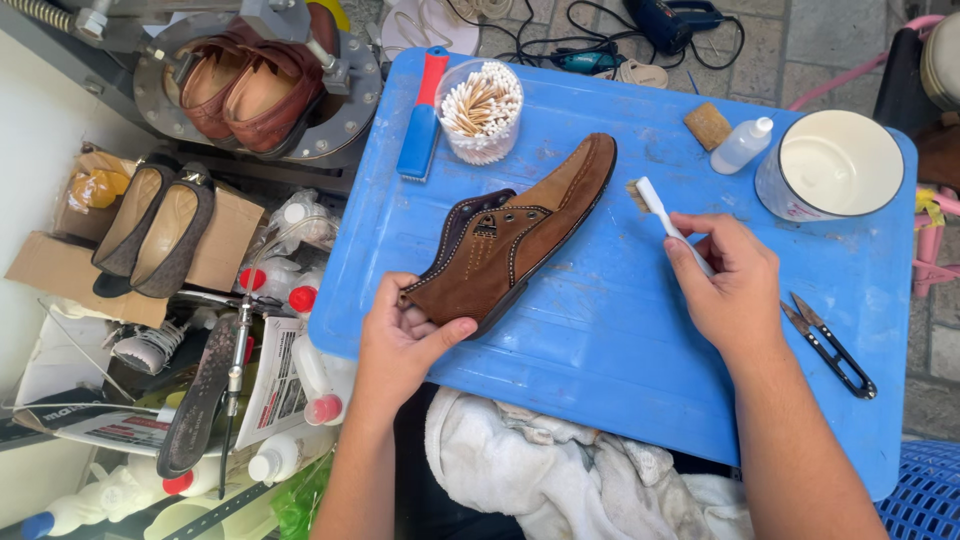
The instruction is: The person scrubs a brown leather shoe with a toothbrush dipped in a cleaning solution, then uses a heat gun to dry it. The person repeats the scrubbing process on different parts of the shoe, including the sole and upper, and uses the heat gun again to dry the shoe.
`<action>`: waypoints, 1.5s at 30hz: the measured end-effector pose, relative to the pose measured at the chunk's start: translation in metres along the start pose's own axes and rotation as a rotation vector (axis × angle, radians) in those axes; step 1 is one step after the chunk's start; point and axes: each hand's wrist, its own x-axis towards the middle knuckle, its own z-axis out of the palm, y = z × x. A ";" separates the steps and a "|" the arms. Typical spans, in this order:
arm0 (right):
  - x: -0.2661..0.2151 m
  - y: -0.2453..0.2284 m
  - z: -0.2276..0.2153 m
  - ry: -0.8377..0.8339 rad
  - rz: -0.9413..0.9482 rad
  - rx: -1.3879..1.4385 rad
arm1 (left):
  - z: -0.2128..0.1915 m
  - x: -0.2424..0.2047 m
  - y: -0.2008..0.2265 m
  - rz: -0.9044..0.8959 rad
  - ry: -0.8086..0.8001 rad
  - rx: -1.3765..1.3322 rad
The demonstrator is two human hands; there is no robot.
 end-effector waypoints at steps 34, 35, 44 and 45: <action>0.072 0.075 -0.120 0.047 0.147 -0.831 | 0.022 -0.004 0.037 0.440 -0.238 0.667; 0.079 0.080 -0.117 -0.010 0.207 -0.848 | 0.022 -0.004 0.034 0.446 -0.244 0.688; 0.060 0.066 -0.128 0.166 -0.077 -0.824 | 0.010 0.013 0.017 0.096 -0.362 0.347; 0.053 0.059 -0.121 0.192 -0.064 -0.612 | 0.016 0.013 0.016 0.062 -0.374 0.323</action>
